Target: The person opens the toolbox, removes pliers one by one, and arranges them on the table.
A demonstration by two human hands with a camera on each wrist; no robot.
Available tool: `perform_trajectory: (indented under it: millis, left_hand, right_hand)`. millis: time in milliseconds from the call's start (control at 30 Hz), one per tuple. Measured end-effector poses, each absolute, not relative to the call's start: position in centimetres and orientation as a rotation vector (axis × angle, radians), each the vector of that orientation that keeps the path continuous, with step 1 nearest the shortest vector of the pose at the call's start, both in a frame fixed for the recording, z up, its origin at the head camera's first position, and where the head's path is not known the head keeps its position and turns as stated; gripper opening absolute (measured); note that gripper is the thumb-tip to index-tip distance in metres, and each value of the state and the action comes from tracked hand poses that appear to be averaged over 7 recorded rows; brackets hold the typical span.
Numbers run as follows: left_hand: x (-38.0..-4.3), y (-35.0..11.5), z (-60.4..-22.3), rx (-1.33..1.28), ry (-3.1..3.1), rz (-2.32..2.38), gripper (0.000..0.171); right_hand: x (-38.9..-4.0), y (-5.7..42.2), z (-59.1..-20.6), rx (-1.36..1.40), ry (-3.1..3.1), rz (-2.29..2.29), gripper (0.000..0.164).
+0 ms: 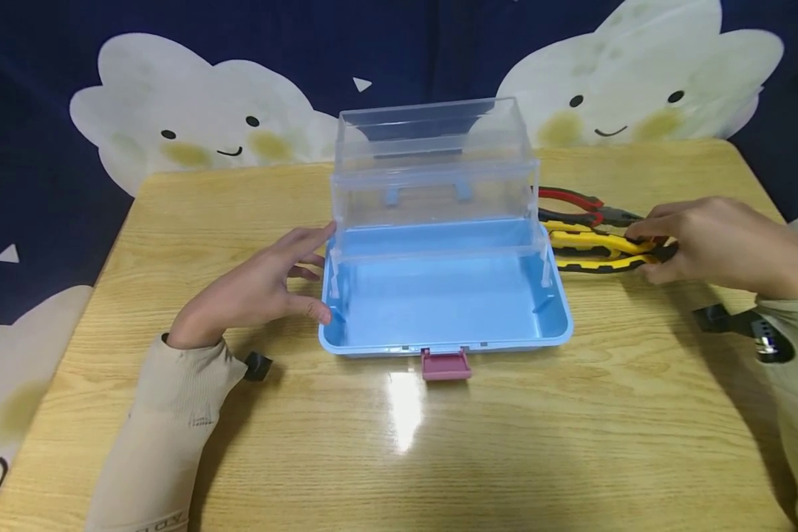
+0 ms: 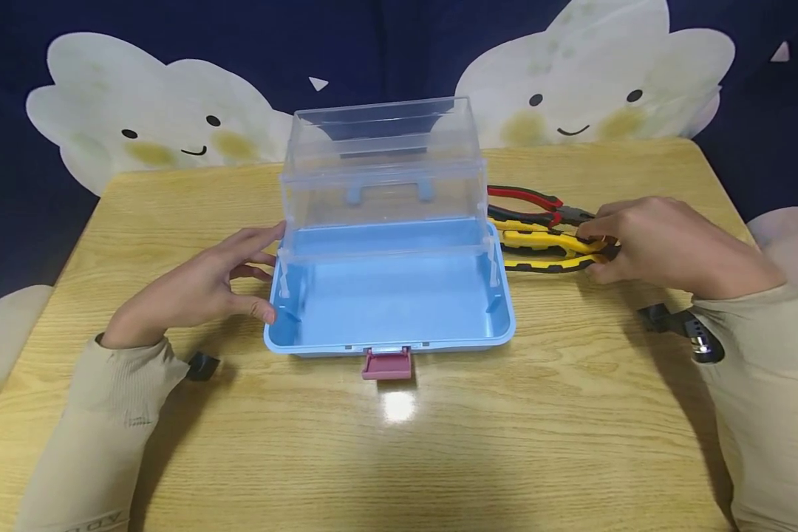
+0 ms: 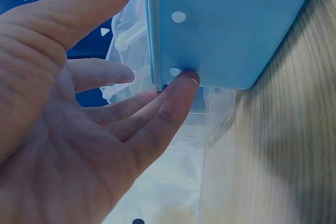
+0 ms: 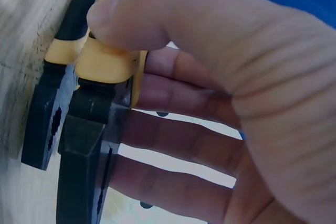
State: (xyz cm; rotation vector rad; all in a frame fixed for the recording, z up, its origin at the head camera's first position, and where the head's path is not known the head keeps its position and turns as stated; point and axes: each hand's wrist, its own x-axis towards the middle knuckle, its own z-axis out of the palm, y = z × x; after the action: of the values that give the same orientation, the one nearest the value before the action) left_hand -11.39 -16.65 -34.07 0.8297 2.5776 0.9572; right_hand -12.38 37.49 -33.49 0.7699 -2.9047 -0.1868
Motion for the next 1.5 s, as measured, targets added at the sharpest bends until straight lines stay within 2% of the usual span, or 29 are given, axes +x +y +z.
perform_trajectory:
  millis: [800, 1500]
  left_hand:
    - [-11.4, -16.7, -34.1, 0.82, 2.572, 0.956, 0.116]
    - [-11.4, -16.7, -34.1, 0.854, 2.569, 0.952, 0.116]
  right_hand:
    - [-12.8, 36.2, -34.2, 0.835, -3.087, -0.126, 0.057]
    - [-13.5, 36.2, -35.4, 0.754, -3.199, -0.023, 0.061]
